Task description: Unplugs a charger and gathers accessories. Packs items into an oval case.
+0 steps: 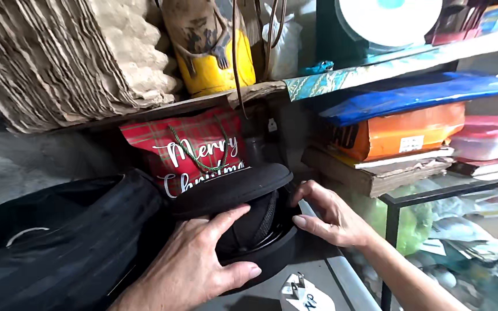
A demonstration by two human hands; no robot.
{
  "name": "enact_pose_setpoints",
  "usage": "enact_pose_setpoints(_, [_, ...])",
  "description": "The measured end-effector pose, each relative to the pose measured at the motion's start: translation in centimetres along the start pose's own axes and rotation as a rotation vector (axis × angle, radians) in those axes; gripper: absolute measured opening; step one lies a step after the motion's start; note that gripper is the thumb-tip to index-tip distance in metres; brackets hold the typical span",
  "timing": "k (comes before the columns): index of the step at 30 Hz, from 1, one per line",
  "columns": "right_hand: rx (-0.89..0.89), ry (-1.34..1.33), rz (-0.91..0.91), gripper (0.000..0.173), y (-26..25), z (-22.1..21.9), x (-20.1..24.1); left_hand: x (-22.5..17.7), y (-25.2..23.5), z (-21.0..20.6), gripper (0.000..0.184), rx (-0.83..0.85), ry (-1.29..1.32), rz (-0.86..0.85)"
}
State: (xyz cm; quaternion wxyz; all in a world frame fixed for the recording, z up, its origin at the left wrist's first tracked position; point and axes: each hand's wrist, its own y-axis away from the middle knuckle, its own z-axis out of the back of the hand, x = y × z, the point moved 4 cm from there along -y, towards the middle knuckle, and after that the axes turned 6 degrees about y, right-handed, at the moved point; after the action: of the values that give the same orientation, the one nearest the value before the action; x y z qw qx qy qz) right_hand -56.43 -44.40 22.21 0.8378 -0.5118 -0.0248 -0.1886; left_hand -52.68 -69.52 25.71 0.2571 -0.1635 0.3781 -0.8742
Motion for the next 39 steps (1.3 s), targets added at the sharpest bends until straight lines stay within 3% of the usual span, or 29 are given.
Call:
enact_pose_setpoints(2, [-0.077,-0.086,-0.028,0.047,0.1,0.3,-0.6,0.1,0.1,-0.1,0.071,0.01,0.012,-0.007])
enact_pose_setpoints(4, [-0.123,-0.061,-0.051,0.076,-0.2,0.8,-0.8,0.2,0.1,-0.1,0.066,0.019,0.034,-0.017])
enact_pose_setpoints(7, [-0.006,0.129,-0.022,0.101,-1.3,1.6,-0.8,0.3,0.2,-0.1,0.06,0.03,0.092,-0.044])
enact_pose_setpoints(9, [0.121,0.099,0.015,0.096,-2.0,1.4,-1.1,0.2,0.4,0.0,0.057,0.03,0.116,-0.055])
enact_pose_setpoints(11, [0.183,0.011,0.08,0.077,-2.2,1.0,-1.3,0.0,0.7,0.1,0.056,0.029,0.117,-0.03])
enact_pose_setpoints(13, [0.171,-0.011,0.117,0.064,-1.8,0.8,-1.3,-0.1,1.0,0.2,0.053,0.022,0.122,-0.022])
enact_pose_setpoints(15, [0.126,-0.027,0.091,0.066,-1.0,0.8,-1.4,0.0,1.0,0.1,0.053,0.002,0.108,-0.045])
enact_pose_setpoints(18, [-0.005,-0.079,-0.033,0.074,-0.8,1.6,-2.0,-1.2,1.4,0.2,0.057,0.005,-0.034,-0.072])
enact_pose_setpoints(21, [-0.115,0.097,-0.143,0.049,-2.1,2.8,-2.9,-3.1,1.7,0.6,0.058,0.058,-0.264,-0.083])
enact_pose_setpoints(24, [0.032,0.154,-0.409,0.036,-3.7,1.6,-3.8,-4.5,1.8,1.0,0.06,0.073,-0.476,-0.086])
enact_pose_setpoints(27, [0.243,0.127,-0.628,0.039,-4.8,-0.5,-4.7,-5.4,1.7,1.4,0.06,0.082,-0.621,-0.091])
enact_pose_setpoints(30, [0.241,0.128,-0.715,0.036,-5.0,-0.9,-6.3,-5.3,1.6,1.5,0.052,0.056,-0.591,-0.123])
enact_pose_setpoints(34, [0.215,0.117,-0.822,0.04,-5.0,-0.7,-6.7,-3.4,1.5,0.6,0.04,-0.017,-0.326,-0.214])
enact_pose_setpoints(39, [-0.002,-0.33,-0.978,0.032,-4.8,-0.9,-9.1,-2.5,0.9,0.9,0.047,0.049,-0.278,-0.223])
